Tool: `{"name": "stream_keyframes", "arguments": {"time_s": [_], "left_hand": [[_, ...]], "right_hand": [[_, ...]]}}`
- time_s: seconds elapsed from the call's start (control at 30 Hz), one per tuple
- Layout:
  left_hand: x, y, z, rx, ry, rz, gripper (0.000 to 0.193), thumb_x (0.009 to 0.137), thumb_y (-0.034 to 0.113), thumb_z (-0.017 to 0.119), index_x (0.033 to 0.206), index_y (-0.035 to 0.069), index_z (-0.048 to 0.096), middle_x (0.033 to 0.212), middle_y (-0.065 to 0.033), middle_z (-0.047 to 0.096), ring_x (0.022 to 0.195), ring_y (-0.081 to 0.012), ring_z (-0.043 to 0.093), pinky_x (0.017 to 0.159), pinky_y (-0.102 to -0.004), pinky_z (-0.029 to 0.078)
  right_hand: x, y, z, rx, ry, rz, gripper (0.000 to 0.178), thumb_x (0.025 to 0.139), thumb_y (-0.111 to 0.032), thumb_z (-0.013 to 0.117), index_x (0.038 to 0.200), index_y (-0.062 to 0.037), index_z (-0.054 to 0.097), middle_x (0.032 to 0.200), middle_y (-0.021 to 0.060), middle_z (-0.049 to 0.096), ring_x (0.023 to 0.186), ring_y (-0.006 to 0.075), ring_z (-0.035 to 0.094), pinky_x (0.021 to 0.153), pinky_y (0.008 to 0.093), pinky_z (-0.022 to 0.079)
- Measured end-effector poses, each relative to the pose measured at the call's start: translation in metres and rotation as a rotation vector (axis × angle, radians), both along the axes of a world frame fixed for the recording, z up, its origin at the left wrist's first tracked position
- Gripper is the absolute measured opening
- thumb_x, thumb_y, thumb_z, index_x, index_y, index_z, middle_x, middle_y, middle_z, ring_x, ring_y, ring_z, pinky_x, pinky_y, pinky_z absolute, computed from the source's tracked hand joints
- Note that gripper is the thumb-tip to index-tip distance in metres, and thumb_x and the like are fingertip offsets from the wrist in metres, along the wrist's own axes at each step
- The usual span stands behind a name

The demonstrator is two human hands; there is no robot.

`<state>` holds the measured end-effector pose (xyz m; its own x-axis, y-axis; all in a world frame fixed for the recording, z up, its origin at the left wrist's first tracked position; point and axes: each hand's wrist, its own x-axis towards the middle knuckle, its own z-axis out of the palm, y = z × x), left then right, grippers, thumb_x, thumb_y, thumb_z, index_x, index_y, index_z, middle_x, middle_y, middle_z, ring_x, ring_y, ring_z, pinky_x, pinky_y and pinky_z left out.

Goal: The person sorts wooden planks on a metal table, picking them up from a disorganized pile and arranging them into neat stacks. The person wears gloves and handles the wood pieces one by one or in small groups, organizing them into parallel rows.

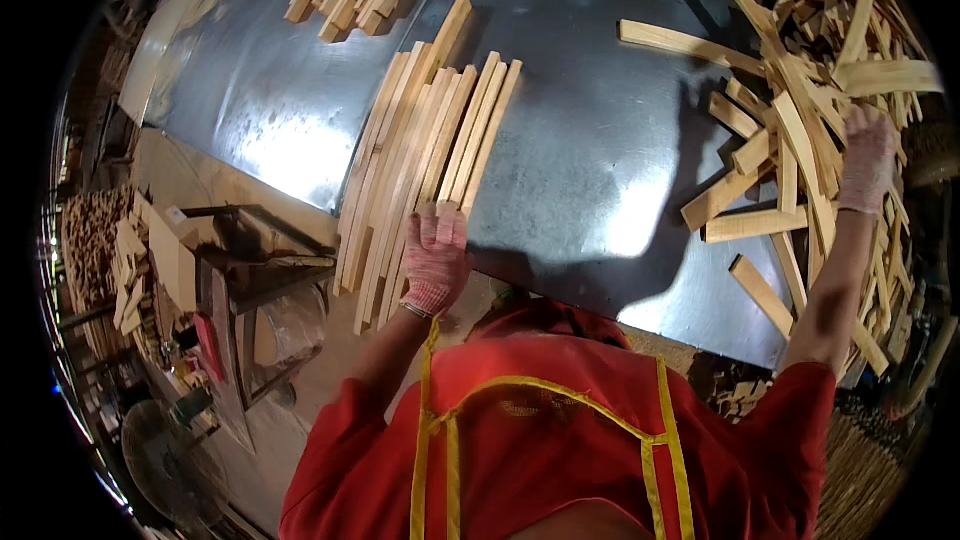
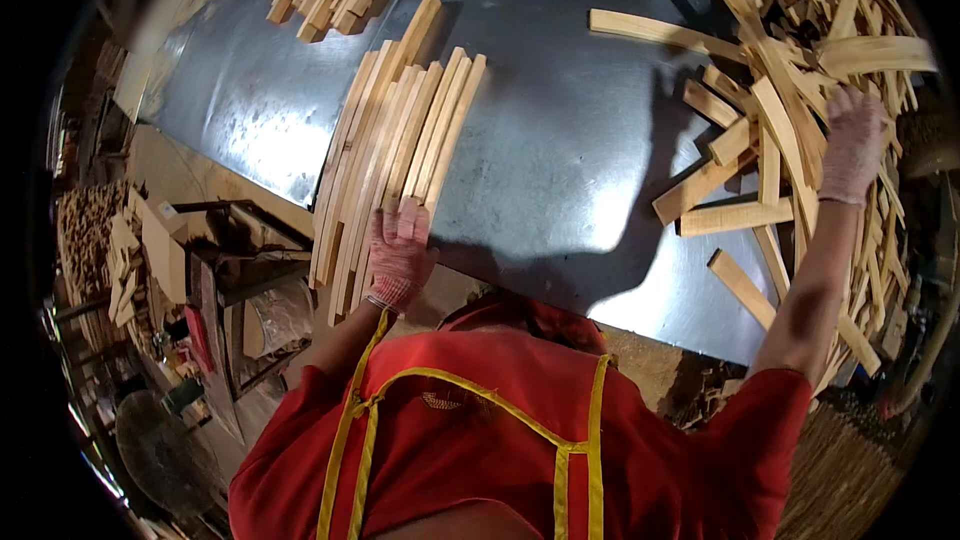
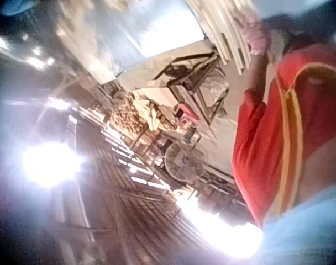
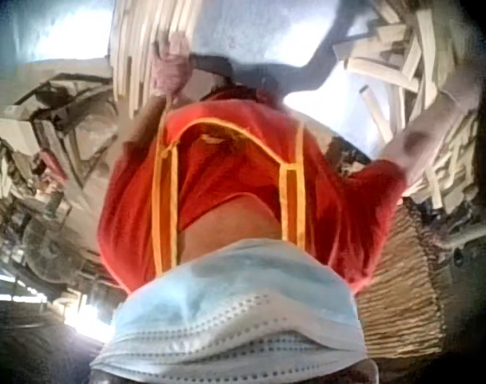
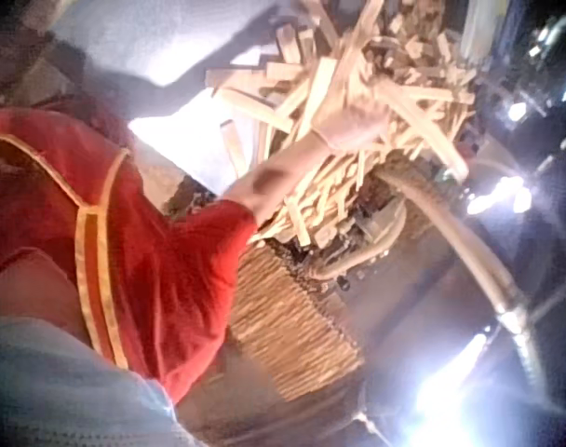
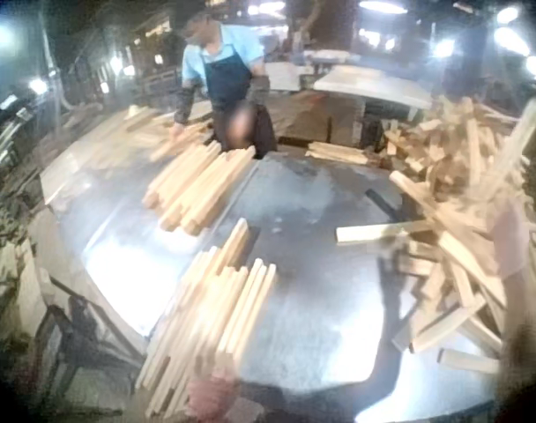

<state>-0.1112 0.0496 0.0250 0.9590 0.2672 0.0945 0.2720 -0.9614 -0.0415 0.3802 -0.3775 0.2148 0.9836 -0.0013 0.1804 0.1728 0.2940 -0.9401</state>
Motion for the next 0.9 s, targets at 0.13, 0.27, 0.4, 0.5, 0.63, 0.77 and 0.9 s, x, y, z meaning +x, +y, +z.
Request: {"name": "stream_keyframes", "arguments": {"time_s": [0.13,0.27,0.4,0.5,0.63,0.77,0.9], "left_hand": [[0.017,-0.015,-0.007,0.022,-0.032,-0.103,0.049,0.079,0.011,0.066,0.128,0.011,0.062,0.134,-0.0131,0.055,0.136,-0.0366,0.047,0.114,-0.0552,0.038],[0.046,-0.034,0.012,-0.681,-0.146,0.084,0.064,0.081,-0.002,0.060,0.144,0.006,0.057,0.142,-0.0167,0.058,0.131,-0.0360,0.056,0.111,-0.0436,0.045],[0.082,-0.069,0.010,-1.444,-0.395,0.282,0.075,0.090,0.004,0.065,0.160,0.003,0.040,0.154,-0.0149,0.054,0.135,-0.0258,0.057,0.111,-0.0347,0.047],[0.084,-0.065,0.004,-1.456,-0.186,0.342,0.076,0.095,0.011,0.068,0.162,0.002,0.035,0.152,-0.0153,0.055,0.128,-0.0233,0.061,0.108,-0.0343,0.049],[0.046,-0.044,-0.002,-1.285,-0.086,0.244,0.072,0.094,0.016,0.072,0.158,0.002,0.043,0.150,-0.0174,0.055,0.123,-0.0258,0.064,0.104,-0.0362,0.052],[0.020,-0.038,-0.015,-1.050,-0.069,0.090,0.067,0.090,0.022,0.075,0.150,0.003,0.053,0.138,-0.0197,0.062,0.111,-0.0298,0.069,0.095,-0.0398,0.058],[0.015,-0.062,-0.022,-1.014,0.031,-0.072,0.063,0.086,0.028,0.078,0.143,0.006,0.060,0.125,-0.0184,0.068,0.101,-0.0346,0.071,0.088,-0.0432,0.060]], "right_hand": [[0.011,-0.014,-0.063,-0.261,0.118,0.048,0.025,0.110,-0.022,0.056,0.125,-0.0041,0.062,0.113,0.0054,0.067,0.102,0.0184,0.065,0.095,0.0326,0.054],[-0.150,0.071,-0.168,-0.660,0.317,0.288,0.026,0.106,-0.022,0.061,0.125,-0.0037,0.064,0.108,0.0047,0.067,0.097,0.0173,0.064,0.091,0.0319,0.053],[-0.312,0.158,-0.198,-0.724,0.536,0.668,0.029,0.102,-0.022,0.066,0.124,-0.0033,0.065,0.104,0.0040,0.068,0.092,0.0161,0.064,0.086,0.0313,0.053],[-0.359,0.185,-0.191,-0.693,0.692,0.817,0.031,0.099,-0.022,0.070,0.124,-0.0030,0.067,0.100,0.0034,0.068,0.088,0.0153,0.064,0.083,0.0308,0.053],[-0.368,0.173,-0.177,-0.587,0.847,0.843,0.035,0.095,-0.022,0.075,0.123,-0.0026,0.068,0.095,0.0027,0.069,0.083,0.0141,0.063,0.079,0.0301,0.053],[-0.277,0.123,-0.165,-0.565,0.279,0.733,0.037,0.090,-0.028,0.081,0.114,-0.0007,0.074,0.091,0.0043,0.074,0.085,0.0124,0.069,0.075,0.0307,0.056],[-0.089,0.045,-0.023,-0.522,-0.082,0.008,0.035,0.095,-0.021,0.072,0.120,0.0028,0.067,0.090,0.0050,0.068,0.081,0.0133,0.065,0.072,0.0286,0.054]]}}
